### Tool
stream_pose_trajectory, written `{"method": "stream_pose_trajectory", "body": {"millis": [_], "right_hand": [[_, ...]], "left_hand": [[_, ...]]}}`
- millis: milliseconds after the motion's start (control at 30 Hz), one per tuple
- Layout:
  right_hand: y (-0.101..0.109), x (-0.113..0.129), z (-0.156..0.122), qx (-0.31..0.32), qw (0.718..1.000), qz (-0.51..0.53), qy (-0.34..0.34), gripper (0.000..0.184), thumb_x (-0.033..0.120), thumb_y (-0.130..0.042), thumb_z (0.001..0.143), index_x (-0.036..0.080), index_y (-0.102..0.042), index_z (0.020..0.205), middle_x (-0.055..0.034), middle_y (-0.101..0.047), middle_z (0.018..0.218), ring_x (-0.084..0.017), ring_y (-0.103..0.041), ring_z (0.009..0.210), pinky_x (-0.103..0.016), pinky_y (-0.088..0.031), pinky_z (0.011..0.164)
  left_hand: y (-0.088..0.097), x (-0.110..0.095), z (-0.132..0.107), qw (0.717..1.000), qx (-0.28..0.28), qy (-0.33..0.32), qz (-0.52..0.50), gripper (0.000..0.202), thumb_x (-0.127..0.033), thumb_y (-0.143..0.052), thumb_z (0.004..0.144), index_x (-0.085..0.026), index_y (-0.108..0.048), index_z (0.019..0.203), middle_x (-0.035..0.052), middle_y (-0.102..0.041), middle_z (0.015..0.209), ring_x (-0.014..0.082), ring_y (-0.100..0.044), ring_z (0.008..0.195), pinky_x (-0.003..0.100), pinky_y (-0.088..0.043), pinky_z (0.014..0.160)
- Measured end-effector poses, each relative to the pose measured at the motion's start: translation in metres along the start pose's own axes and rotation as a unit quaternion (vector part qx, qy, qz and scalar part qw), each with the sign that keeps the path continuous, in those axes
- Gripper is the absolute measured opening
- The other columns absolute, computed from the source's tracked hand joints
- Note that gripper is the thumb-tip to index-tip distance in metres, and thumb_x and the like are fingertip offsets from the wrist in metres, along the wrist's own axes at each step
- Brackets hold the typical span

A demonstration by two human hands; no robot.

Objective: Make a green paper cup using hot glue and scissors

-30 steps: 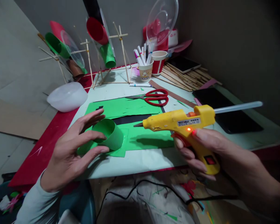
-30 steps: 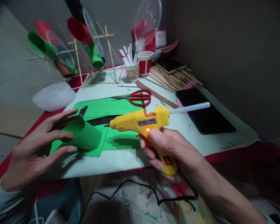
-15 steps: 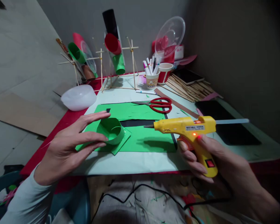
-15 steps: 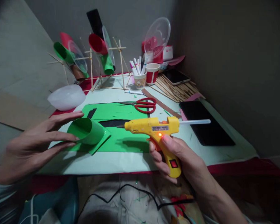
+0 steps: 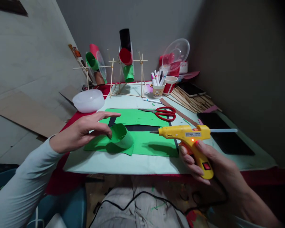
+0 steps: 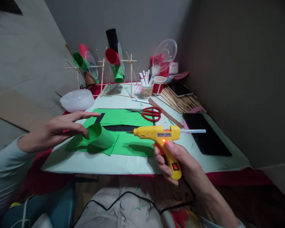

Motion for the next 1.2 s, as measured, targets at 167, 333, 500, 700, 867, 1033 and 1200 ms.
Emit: {"method": "stream_pose_trajectory", "body": {"millis": [167,333,500,700,867,1033,1200], "right_hand": [[-0.001,0.001,0.000,-0.019,1.000,-0.006,-0.007,0.034,0.047,-0.075,0.077,0.014,-0.072,0.073,-0.0022,-0.049,0.065,-0.006,-0.037,0.044,-0.010,-0.033,0.030],[-0.002,0.001,0.001,-0.023,1.000,-0.012,-0.013,0.032,0.047,-0.077,0.074,0.016,-0.073,0.074,-0.0022,-0.049,0.065,-0.005,-0.035,0.043,-0.010,-0.030,0.031],[-0.003,0.002,0.006,-0.014,0.998,-0.062,-0.012,0.037,0.052,-0.075,0.076,0.016,-0.069,0.076,-0.0011,-0.050,0.066,-0.006,-0.037,0.044,-0.011,-0.030,0.031],[-0.025,0.013,0.021,0.061,0.975,-0.212,0.007,0.045,0.061,-0.057,0.088,0.017,-0.062,0.082,0.0010,-0.050,0.065,-0.007,-0.036,0.045,-0.016,-0.029,0.036],[-0.050,0.029,0.033,0.122,0.934,-0.334,0.034,0.051,0.061,-0.047,0.094,0.016,-0.055,0.071,0.0016,-0.049,0.057,-0.009,-0.039,0.050,-0.019,-0.030,0.045],[-0.060,0.039,0.055,0.147,0.927,-0.340,0.050,0.049,0.063,-0.048,0.092,0.018,-0.054,0.075,0.0022,-0.050,0.062,-0.010,-0.042,0.050,-0.019,-0.033,0.043],[-0.074,0.042,0.071,0.169,0.917,-0.358,0.052,0.048,0.062,-0.047,0.092,0.018,-0.053,0.073,0.0030,-0.048,0.062,-0.009,-0.042,0.048,-0.018,-0.033,0.040]], "left_hand": [[-0.001,0.011,0.016,0.999,-0.015,-0.014,0.038,0.031,-0.006,-0.044,0.088,-0.023,-0.070,0.086,0.0088,-0.059,0.140,0.0226,-0.058,0.126,0.034,-0.047,0.099],[-0.004,0.000,0.011,0.999,-0.050,0.002,0.006,0.039,-0.002,-0.038,0.088,-0.021,-0.071,0.096,0.0111,-0.051,0.147,0.0240,-0.052,0.131,0.041,-0.045,0.102],[-0.007,-0.018,-0.012,0.990,-0.129,0.057,-0.009,0.019,-0.020,-0.047,0.093,-0.023,-0.061,0.105,0.0085,-0.043,0.153,0.0278,-0.043,0.138,0.043,-0.038,0.111],[-0.016,-0.023,-0.016,0.988,-0.123,0.072,0.054,0.007,-0.017,-0.058,0.093,-0.022,-0.062,0.094,0.0105,-0.039,0.155,0.0259,-0.046,0.137,0.042,-0.041,0.110],[-0.010,-0.019,-0.013,0.997,-0.071,0.019,0.032,0.025,-0.009,-0.050,0.094,-0.026,-0.068,0.100,0.0062,-0.041,0.156,0.0265,-0.042,0.141,0.042,-0.043,0.109],[-0.007,-0.006,-0.006,0.998,-0.030,0.020,0.053,0.033,-0.005,-0.048,0.091,-0.027,-0.070,0.101,0.0072,-0.047,0.152,0.0276,-0.048,0.136,0.041,-0.046,0.106],[-0.008,0.004,0.001,0.998,-0.021,0.026,0.045,0.029,-0.012,-0.048,0.092,-0.030,-0.070,0.100,0.0060,-0.053,0.147,0.0257,-0.057,0.128,0.035,-0.051,0.097]]}}
Point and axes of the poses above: each hand's wrist, its own z-axis towards the middle knuckle, its own y-axis out of the back of the hand, x = y × z, the point moved 10 cm from there along z, towards the middle knuckle
